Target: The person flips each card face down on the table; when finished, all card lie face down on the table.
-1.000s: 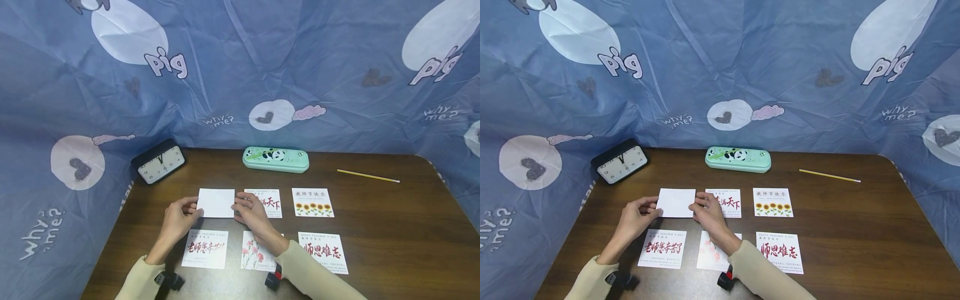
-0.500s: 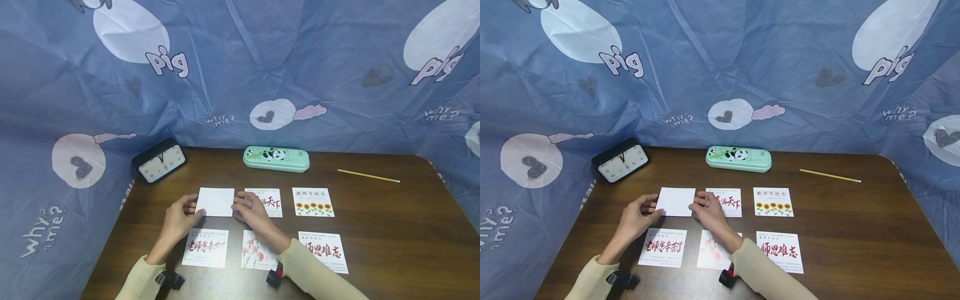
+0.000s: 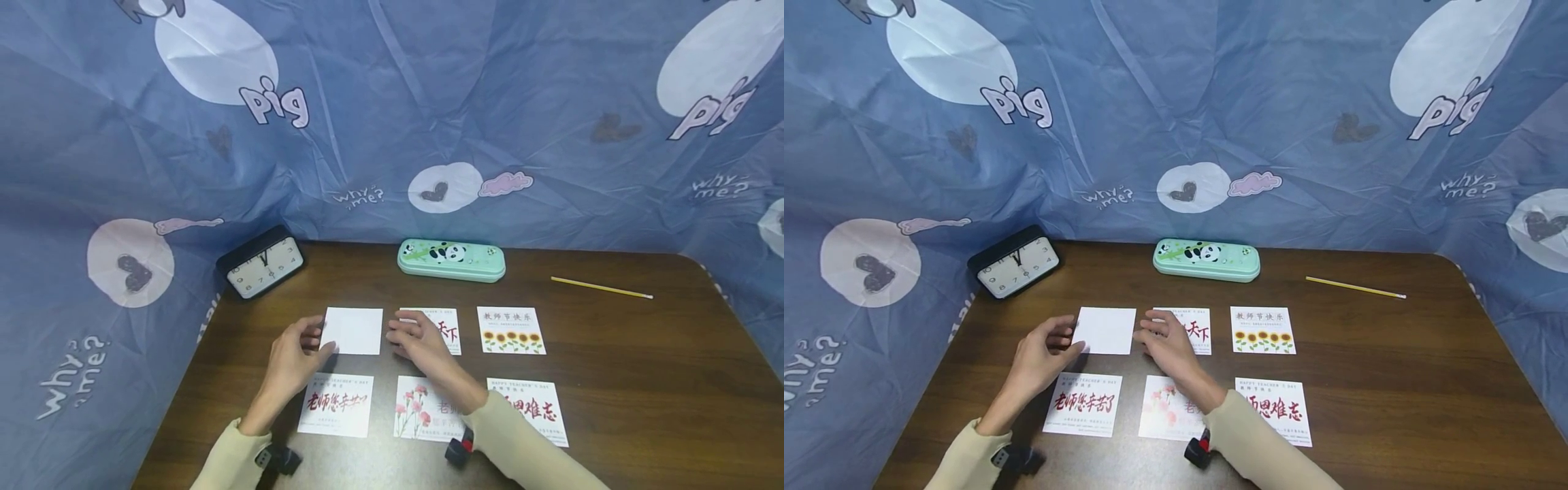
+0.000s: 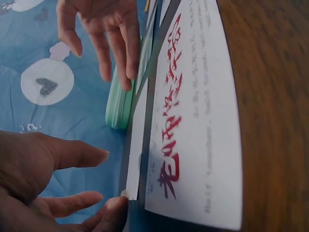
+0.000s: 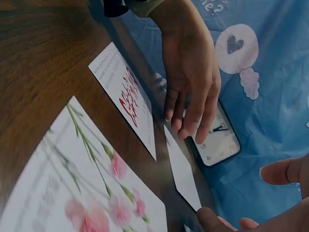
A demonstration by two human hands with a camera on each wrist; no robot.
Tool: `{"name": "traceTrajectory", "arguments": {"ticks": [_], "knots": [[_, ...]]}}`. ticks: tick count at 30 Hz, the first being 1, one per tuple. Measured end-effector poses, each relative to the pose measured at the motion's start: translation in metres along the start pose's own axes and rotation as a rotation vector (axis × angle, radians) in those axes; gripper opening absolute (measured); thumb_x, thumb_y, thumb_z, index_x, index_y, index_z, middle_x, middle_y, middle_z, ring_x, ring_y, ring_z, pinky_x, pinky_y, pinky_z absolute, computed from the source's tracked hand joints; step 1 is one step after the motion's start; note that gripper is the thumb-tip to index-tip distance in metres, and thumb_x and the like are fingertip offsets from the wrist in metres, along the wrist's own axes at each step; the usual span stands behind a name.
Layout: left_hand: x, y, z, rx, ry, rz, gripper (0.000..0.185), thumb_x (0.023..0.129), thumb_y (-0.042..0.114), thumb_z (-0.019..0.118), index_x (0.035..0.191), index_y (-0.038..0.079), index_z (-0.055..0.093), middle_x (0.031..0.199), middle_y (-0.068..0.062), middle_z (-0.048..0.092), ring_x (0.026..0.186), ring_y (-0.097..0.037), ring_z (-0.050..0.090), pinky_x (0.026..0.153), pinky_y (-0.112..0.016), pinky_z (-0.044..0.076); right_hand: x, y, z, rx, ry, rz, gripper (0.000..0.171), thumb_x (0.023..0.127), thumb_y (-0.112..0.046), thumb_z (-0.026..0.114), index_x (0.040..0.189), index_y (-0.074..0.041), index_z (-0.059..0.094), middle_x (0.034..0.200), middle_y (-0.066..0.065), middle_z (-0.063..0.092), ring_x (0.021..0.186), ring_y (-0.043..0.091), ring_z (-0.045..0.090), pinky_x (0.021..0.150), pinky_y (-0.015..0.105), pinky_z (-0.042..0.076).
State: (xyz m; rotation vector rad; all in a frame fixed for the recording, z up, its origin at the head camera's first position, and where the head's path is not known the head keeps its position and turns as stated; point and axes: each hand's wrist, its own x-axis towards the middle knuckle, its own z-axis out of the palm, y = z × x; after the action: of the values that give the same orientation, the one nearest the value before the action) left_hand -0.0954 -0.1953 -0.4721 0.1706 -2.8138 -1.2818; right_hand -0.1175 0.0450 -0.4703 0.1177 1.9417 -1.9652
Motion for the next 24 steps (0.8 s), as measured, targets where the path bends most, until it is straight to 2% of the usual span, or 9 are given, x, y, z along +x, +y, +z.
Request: {"name": "traceTrajectory", "arguments": {"ticks": [4,9,14,18,24], "knots": [[0.001,0.006,0.002,-0.039,0.004,0.04,0.054,0.085,0.004,0.082,0.135,-0.002,0.063,0.117,-0.023,0.071,0.101,-0.033,0.073,0.082,-0.037,0.064,-0.004,-0.003,-0.013,0.002,0.02,0.001,0.052,0.097,-0.011,0.063,0.147,-0.003,0.05,0.145,0.022,0.062,0.124,0.026,0.068,0.106,0.042,0.057],[0.001,0.015,0.009,-0.095,-0.022,0.084,0.053,0.086,0.003,0.082,0.135,-0.003,0.063,0.118,-0.024,0.072,0.104,-0.035,0.074,0.085,-0.04,0.064,-0.01,-0.006,-0.03,-0.022,0.053,-0.011,0.048,0.098,-0.009,0.062,0.145,-0.005,0.052,0.143,0.021,0.065,0.126,0.028,0.066,0.105,0.041,0.058],[0.0,0.027,0.027,-0.161,-0.065,0.107,0.049,0.085,0.002,0.082,0.131,-0.002,0.065,0.116,-0.023,0.073,0.101,-0.034,0.076,0.083,-0.036,0.065,-0.013,-0.006,-0.052,-0.059,0.09,-0.022,0.048,0.099,-0.009,0.06,0.146,-0.006,0.051,0.145,0.02,0.063,0.132,0.034,0.064,0.11,0.045,0.055],[-0.002,0.037,0.044,-0.195,-0.11,0.145,0.048,0.086,0.003,0.082,0.13,-0.001,0.066,0.116,-0.023,0.073,0.1,-0.033,0.076,0.081,-0.033,0.065,-0.017,-0.008,-0.067,-0.077,0.114,-0.024,0.051,0.099,-0.01,0.06,0.148,-0.005,0.048,0.148,0.02,0.06,0.133,0.033,0.063,0.113,0.046,0.053],[-0.003,0.049,0.061,-0.229,-0.188,0.179,0.054,0.089,0.006,0.08,0.139,0.0,0.06,0.131,-0.023,0.069,0.111,-0.036,0.074,0.087,-0.034,0.065,-0.021,-0.009,-0.085,-0.086,0.137,0.0,0.053,0.099,-0.01,0.06,0.15,-0.004,0.044,0.151,0.021,0.057,0.138,0.034,0.059,0.115,0.046,0.051]]}}
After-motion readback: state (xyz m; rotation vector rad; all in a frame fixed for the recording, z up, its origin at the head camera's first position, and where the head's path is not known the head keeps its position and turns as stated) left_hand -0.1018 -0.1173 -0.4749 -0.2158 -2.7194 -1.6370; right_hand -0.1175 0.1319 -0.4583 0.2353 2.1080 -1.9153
